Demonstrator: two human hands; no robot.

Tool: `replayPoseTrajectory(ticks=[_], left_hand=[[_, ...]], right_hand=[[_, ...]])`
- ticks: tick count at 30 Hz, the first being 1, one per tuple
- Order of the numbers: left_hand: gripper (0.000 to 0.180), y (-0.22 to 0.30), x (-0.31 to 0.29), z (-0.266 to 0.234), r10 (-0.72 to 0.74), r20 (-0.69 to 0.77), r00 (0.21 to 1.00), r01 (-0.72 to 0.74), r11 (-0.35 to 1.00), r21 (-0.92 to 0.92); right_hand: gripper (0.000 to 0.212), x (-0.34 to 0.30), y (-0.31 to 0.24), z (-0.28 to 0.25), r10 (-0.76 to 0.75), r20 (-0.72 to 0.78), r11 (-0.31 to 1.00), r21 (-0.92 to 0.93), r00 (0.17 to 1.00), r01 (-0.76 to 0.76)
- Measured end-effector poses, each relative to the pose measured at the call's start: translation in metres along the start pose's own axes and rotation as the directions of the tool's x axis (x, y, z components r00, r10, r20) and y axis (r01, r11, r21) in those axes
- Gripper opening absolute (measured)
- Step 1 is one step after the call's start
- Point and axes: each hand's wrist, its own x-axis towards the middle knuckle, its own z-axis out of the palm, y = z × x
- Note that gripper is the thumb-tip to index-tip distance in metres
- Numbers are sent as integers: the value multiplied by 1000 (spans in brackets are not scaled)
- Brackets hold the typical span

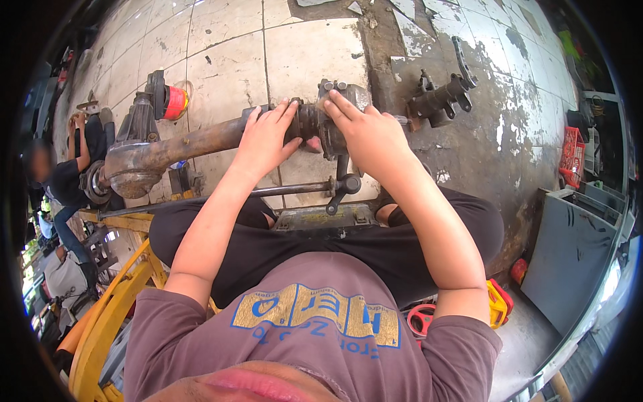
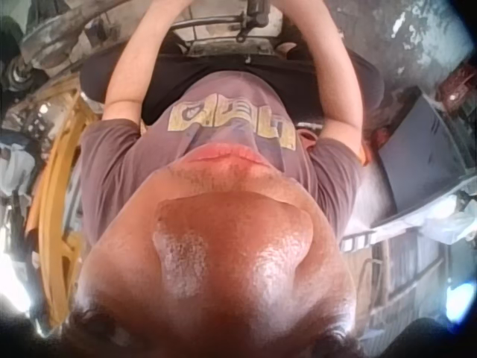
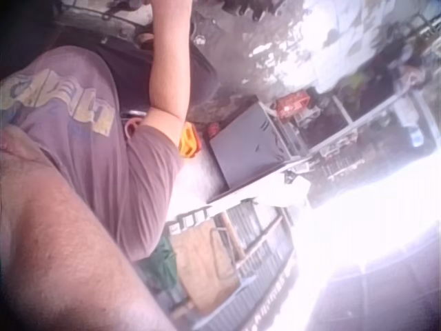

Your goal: The person scrubs a metal axle with a small abrasive pad, rotating the axle to clean different sections. The axle is held in a vise, and the person works continuously on the same component.

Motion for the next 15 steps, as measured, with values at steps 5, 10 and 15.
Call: replayPoseTrajectory(ticks=[5,10,15], left_hand=[[86,-1,0,-1,-6,10,1000,6,1000,8],[87,0,-1,0,-5,14,1000,5,1000,8],[87,0,-1,0,-1,3,1000,1,1000,6]], right_hand=[[88,0,-2,-7,0,19,999,-54,1000,1],[90,1,0,-10,-6,20,999,-40,1000,7],[90,-1,6,-1,11,-28,996,87,1000,-9]])
